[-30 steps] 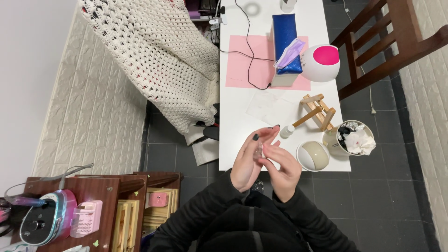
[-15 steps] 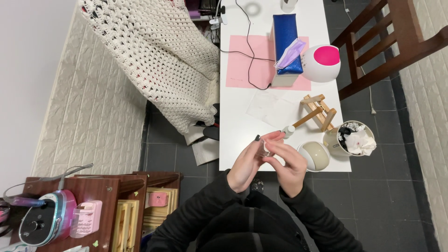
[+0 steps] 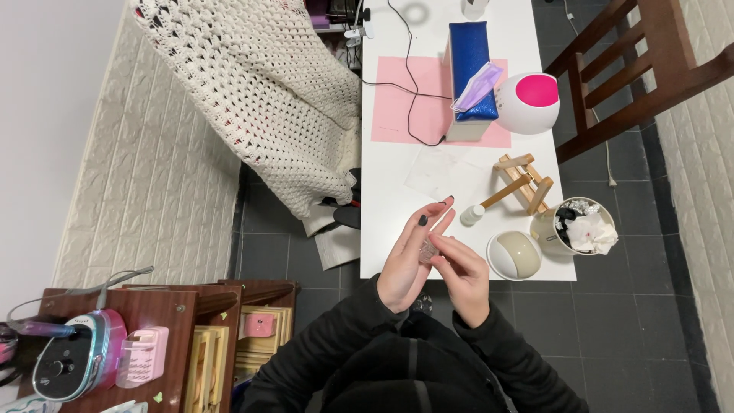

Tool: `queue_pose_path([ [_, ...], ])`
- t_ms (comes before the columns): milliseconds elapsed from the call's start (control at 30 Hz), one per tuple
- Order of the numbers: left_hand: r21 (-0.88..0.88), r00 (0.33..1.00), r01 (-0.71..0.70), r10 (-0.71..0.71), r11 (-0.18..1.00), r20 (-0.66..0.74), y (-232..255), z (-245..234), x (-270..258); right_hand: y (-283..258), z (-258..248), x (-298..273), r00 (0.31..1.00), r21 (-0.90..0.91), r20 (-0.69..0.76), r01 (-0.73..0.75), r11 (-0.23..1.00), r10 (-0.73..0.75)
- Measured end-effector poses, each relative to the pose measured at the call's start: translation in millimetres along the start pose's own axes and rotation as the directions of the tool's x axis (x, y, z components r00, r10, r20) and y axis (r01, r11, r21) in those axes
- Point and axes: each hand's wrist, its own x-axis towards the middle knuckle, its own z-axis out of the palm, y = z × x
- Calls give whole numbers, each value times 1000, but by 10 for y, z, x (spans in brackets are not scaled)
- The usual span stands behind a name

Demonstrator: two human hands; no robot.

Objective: Tidying up a manicure station, wiping surfaces with cotton pads, and moving coffee mugs to a counter.

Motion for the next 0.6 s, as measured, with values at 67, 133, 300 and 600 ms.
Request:
queue_pose_path([
  [67,23,999,-36,35,999,31,-10,-10,-18,31,-54,28,995,56,52,-89,994,86],
  [133,48,996,-70,67,996,67,8,-1,-10,102,-89,35,980,107,105,-178,978,167],
  [300,234,987,-154,140,960,78,-262,-130,-12,516,-163,-70,990,358,-10,-126,925,139],
  [600,797,829,-513,426,319,363,-40,-257,-10,-1,-44,13,805,698,293,-549,460,516],
])
